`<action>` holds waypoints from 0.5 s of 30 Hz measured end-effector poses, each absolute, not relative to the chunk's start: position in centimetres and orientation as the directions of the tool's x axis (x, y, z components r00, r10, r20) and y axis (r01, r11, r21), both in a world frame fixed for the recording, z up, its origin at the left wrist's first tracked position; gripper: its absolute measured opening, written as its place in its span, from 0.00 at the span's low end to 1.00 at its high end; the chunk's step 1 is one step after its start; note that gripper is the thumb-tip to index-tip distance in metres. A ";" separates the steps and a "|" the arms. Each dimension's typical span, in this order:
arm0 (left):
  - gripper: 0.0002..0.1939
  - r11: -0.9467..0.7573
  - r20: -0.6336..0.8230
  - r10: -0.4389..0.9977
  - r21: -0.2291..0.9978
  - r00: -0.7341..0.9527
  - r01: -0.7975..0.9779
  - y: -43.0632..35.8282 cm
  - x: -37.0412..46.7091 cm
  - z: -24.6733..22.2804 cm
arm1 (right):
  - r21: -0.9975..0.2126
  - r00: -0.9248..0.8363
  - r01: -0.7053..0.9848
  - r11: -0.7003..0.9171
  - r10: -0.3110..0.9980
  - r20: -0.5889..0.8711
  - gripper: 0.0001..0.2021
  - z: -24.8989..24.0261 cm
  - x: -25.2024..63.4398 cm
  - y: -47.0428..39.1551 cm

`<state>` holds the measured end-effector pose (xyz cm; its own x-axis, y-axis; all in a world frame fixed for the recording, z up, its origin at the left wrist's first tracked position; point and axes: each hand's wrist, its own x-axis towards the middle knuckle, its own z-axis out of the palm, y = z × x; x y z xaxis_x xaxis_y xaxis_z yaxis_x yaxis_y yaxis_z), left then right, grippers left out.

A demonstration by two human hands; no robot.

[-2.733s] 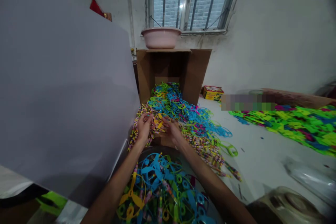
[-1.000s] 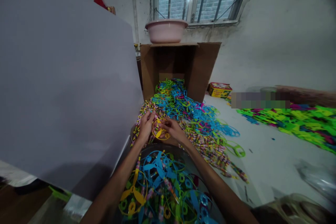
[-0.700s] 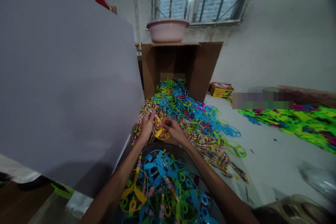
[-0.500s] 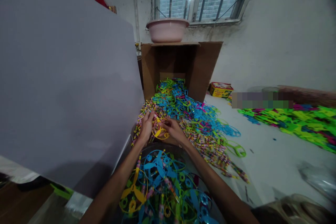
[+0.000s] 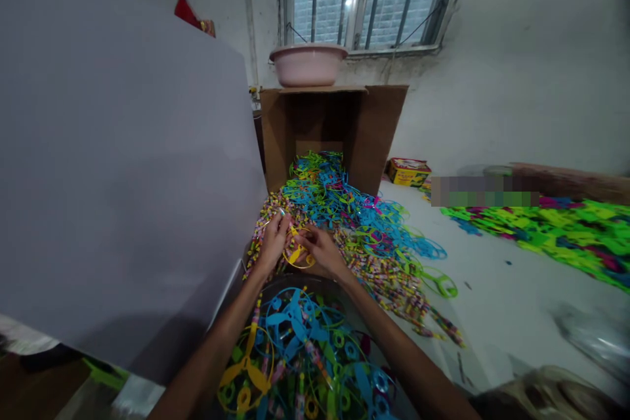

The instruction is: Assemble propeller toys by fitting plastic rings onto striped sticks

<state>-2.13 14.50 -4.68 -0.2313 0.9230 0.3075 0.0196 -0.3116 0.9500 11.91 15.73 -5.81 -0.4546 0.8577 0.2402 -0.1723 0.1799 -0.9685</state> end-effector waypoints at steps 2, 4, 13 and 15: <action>0.19 -0.327 0.330 0.918 0.944 -0.219 0.053 14.4 -2.1 -4.6 | -0.967 -0.443 -0.163 0.195 0.862 0.248 0.23 -5.8 12.0 15.6; 0.19 -0.341 0.350 0.914 0.937 -0.205 0.077 14.2 -2.0 -4.4 | -0.967 -0.435 -0.151 0.206 0.864 0.252 0.22 -5.7 12.0 15.4; 0.21 -0.321 0.322 0.927 0.946 -0.191 0.036 14.2 -1.2 -4.6 | -0.974 -0.437 -0.116 0.196 0.870 0.227 0.23 -5.7 12.3 15.8; 0.24 -0.275 0.268 0.947 0.961 -0.176 -0.012 14.1 -1.3 -4.5 | -0.978 -0.469 -0.088 0.187 0.859 0.206 0.23 -5.6 12.7 16.3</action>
